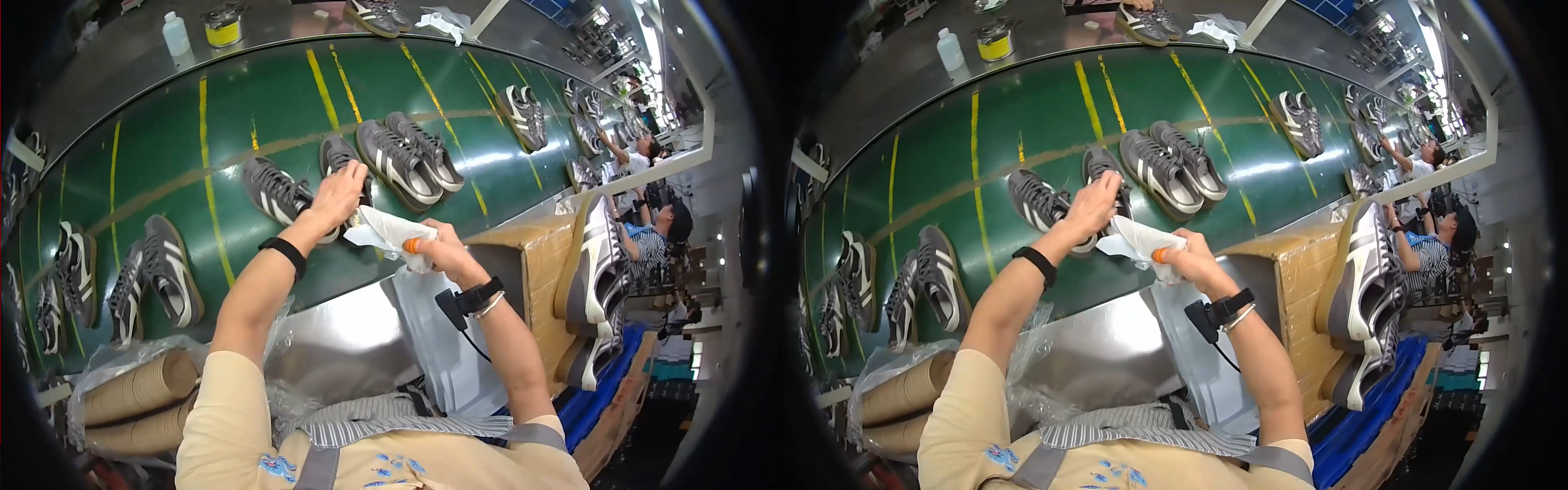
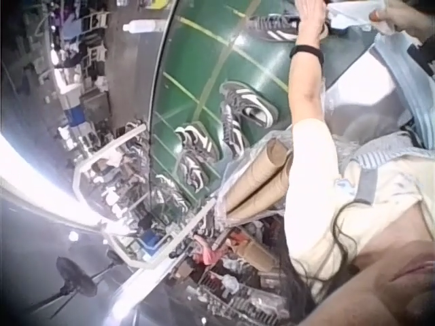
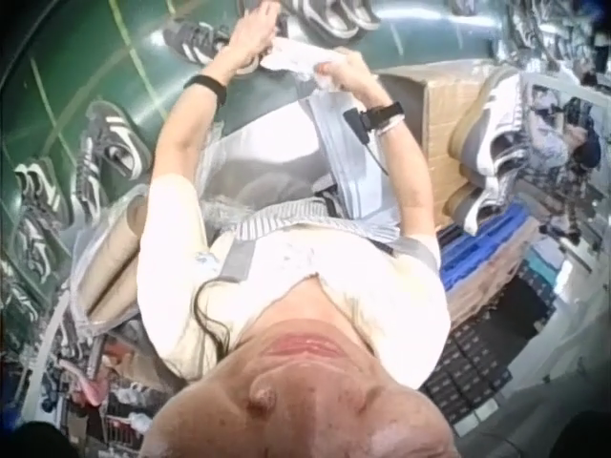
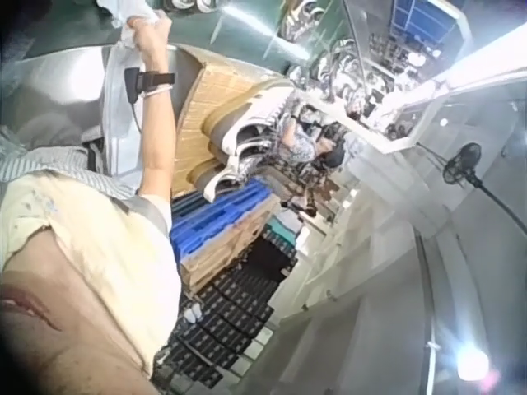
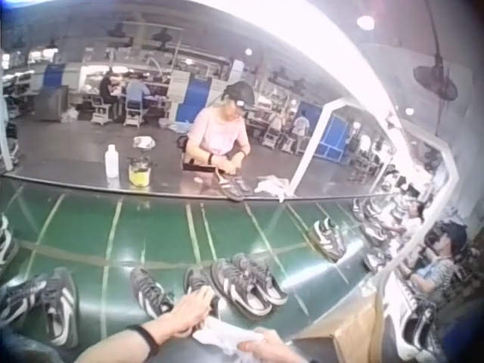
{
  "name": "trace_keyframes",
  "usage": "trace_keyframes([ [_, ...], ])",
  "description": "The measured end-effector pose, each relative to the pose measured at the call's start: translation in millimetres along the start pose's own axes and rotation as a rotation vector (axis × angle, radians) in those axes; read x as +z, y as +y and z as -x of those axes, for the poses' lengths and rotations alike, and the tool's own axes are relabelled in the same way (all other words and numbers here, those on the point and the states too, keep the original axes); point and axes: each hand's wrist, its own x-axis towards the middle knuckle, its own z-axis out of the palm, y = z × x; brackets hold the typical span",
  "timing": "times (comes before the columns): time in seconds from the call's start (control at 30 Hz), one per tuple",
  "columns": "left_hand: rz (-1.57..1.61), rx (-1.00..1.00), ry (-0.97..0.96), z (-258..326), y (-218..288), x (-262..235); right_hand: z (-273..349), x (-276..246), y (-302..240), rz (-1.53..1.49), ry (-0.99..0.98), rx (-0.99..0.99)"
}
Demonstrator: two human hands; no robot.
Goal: Inserting cardboard shoe supports into sneakers and wrapping them in tissue paper on a conveyor belt assembly line.
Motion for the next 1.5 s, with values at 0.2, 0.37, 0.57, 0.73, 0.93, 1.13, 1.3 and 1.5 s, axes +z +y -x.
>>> trace_keyframes([
  [0.2,0.216,0.132,-0.253,-21.2,-25.4,-15.3,-72.1,56.2,-17.2,0.903,0.315,-0.201],
  [0.37,0.318,-0.011,-0.055,-1.2,-27.4,-33.8,-76.1,64.9,-13.0,1.291,0.277,-0.61],
  [0.57,0.091,-0.273,-0.26,78.5,17.5,-57.2,-139.0,63.9,22.3,1.212,0.327,-0.688],
  [0.73,-0.032,-0.154,-0.447,116.8,-13.5,-46.7,-137.1,54.3,-0.7,1.093,0.301,-0.614],
  [0.93,-0.073,0.029,-0.429,124.7,-39.8,-66.9,-171.3,58.5,14.6,1.187,0.301,-0.603],
  [1.13,-0.291,-0.187,-0.622,173.6,-87.1,-124.8,-176.9,200.2,15.2,0.89,0.232,-0.82],
  [1.3,-0.094,-0.346,-0.471,202.1,-34.0,-263.5,-130.4,197.4,-20.0,1.06,0.321,-0.885],
  [1.5,0.072,-0.497,-0.891,284.1,49.5,-371.0,-18.0,265.8,1.0,0.545,-0.187,-0.936],
])
